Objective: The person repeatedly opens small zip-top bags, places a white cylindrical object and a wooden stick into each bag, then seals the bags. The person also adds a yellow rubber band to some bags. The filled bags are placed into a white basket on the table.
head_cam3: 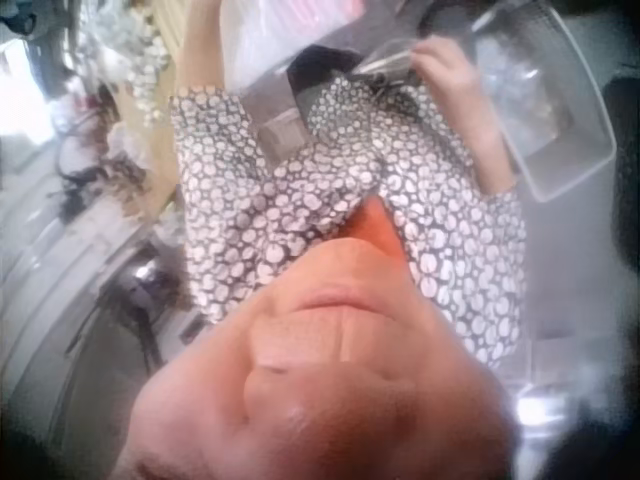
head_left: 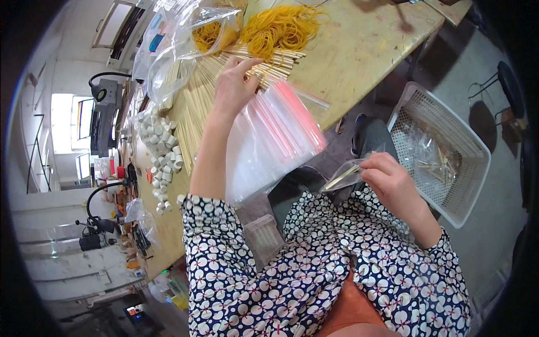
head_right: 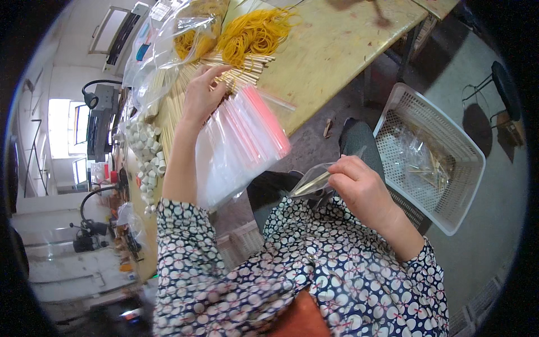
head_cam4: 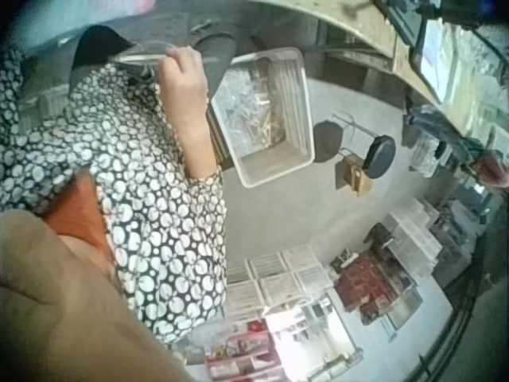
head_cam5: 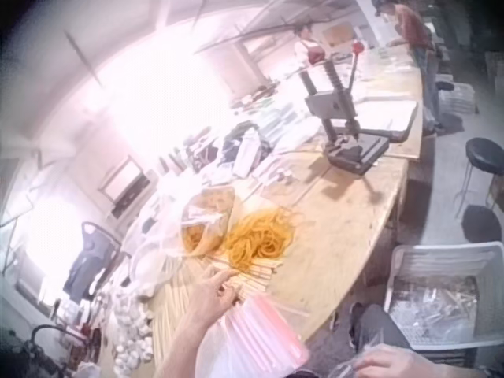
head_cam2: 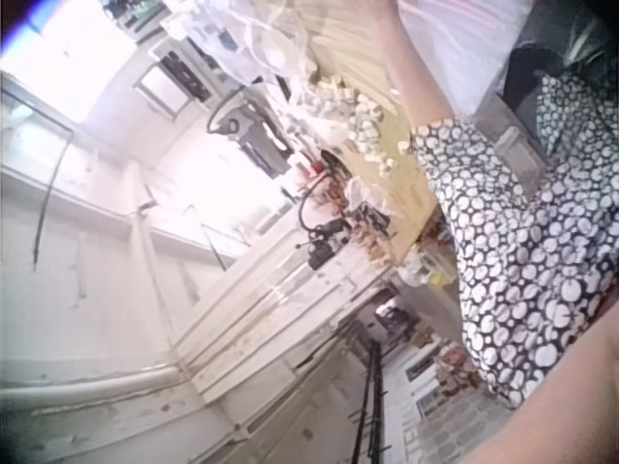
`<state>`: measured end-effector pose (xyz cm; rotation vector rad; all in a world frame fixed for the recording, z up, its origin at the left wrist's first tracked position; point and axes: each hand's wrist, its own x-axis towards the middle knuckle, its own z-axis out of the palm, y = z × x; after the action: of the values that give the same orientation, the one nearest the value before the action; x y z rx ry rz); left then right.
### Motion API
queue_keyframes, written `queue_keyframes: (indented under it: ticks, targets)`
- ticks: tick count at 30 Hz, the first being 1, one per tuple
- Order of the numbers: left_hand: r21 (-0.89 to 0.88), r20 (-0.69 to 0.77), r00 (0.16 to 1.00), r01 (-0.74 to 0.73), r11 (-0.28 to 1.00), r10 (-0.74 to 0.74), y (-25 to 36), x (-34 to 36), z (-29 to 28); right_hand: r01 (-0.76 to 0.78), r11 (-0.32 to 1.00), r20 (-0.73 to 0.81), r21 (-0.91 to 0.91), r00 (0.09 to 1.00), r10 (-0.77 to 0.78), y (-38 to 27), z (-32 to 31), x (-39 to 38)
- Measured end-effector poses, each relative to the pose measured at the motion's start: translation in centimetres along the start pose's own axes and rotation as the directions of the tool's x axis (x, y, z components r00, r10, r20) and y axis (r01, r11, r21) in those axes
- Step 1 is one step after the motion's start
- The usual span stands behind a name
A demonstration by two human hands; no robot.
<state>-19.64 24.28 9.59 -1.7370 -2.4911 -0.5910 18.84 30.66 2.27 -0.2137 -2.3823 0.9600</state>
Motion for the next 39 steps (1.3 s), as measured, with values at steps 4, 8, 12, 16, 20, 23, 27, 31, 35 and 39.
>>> queue_keyframes:
  ticks: [4,8,12,16,20,23,27,31,35,39]
  targets:
    - [0.078,0.134,0.989,-0.076,0.994,0.065,-2.2,2.0,0.7,-0.014,1.0,-0.037,-0.001,0.999,0.014,0.2,-0.2,-0.2]
    - [0.032,0.161,0.978,-0.14,0.99,0.133,-2.0,3.0,0.1,-0.039,0.999,-0.043,0.034,0.998,0.041,0.3,-0.3,-0.5]
    - [0.205,0.15,0.947,-0.311,0.928,0.284,0.0,4.8,0.9,-0.02,0.999,-0.038,0.028,0.999,0.021,0.4,-0.2,0.0]
    - [0.357,0.213,0.917,-0.393,0.847,0.336,-1.1,5.8,1.7,-0.011,0.999,-0.032,0.032,0.999,0.012,0.2,-0.2,0.3]
    - [0.268,0.149,0.924,-0.379,0.886,0.351,-2.3,5.8,2.2,-0.033,0.999,-0.054,0.023,0.998,0.035,0.3,-0.1,-0.2]
    - [0.079,0.041,0.963,-0.27,0.96,0.267,-3.4,5.2,1.8,-0.025,1.0,-0.056,0.014,0.998,0.026,0.4,-0.1,-0.2]
    - [-0.292,-0.05,0.996,-0.083,0.953,0.072,-4.5,4.3,0.1,-0.027,1.0,-0.046,0.016,0.999,0.027,0.3,-0.1,0.1]
    - [-0.478,0.053,0.996,0.084,0.874,-0.067,-6.7,3.8,-1.4,-0.02,1.0,-0.039,0.015,0.999,0.021,0.4,-0.1,0.3]
    - [-0.491,0.123,0.984,0.174,0.854,-0.13,-8.7,3.6,-0.9,-0.021,1.0,-0.029,0.016,0.999,0.022,0.3,0.0,0.4]
    - [0.09,0.095,0.972,0.205,0.975,-0.214,-8.0,4.3,-0.5,-0.029,1.0,-0.025,0.005,0.999,0.029,0.4,0.1,0.3]
